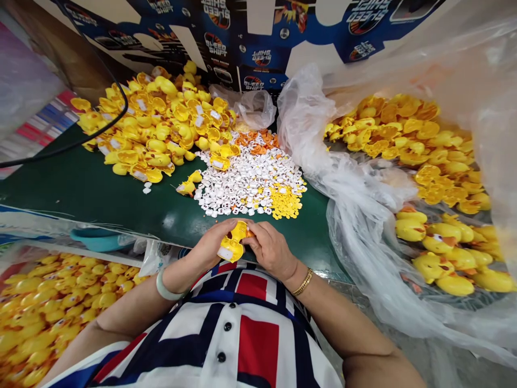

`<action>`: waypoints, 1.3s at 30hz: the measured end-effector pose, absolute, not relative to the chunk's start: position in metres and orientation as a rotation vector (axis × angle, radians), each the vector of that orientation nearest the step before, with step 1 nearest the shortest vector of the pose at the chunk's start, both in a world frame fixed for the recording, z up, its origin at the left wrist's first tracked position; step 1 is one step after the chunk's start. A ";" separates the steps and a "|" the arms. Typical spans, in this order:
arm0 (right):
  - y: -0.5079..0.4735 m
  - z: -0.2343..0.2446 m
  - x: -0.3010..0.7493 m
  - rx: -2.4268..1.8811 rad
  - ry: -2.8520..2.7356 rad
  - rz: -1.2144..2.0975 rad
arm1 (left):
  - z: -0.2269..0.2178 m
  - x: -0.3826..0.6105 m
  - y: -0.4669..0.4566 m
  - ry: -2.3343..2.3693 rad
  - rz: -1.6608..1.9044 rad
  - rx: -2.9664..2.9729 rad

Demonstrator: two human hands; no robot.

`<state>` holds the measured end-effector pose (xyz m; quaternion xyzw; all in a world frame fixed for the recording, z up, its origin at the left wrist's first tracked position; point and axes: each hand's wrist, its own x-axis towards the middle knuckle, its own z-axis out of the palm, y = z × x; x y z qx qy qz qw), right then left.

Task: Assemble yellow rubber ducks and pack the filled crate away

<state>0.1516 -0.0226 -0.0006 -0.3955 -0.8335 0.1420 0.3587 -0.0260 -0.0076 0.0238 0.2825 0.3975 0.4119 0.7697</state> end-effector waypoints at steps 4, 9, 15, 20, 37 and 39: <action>-0.024 0.000 0.150 -1.011 -2.194 0.413 | 0.023 -0.031 -0.007 0.862 0.863 0.579; -0.022 0.010 0.151 -0.978 -2.139 0.559 | 0.021 -0.034 -0.007 0.886 0.838 0.603; -0.018 0.026 0.151 -1.108 -2.183 0.614 | 0.020 -0.036 -0.004 0.903 0.870 0.623; -0.017 0.026 0.149 -1.034 -2.260 0.449 | 0.021 -0.036 -0.002 0.887 0.855 0.596; 0.028 0.022 0.139 -1.154 -2.274 0.627 | 0.029 -0.088 -0.013 0.845 1.058 0.474; 0.043 0.024 0.132 -1.232 -2.419 0.508 | 0.030 -0.094 -0.005 0.826 1.106 0.497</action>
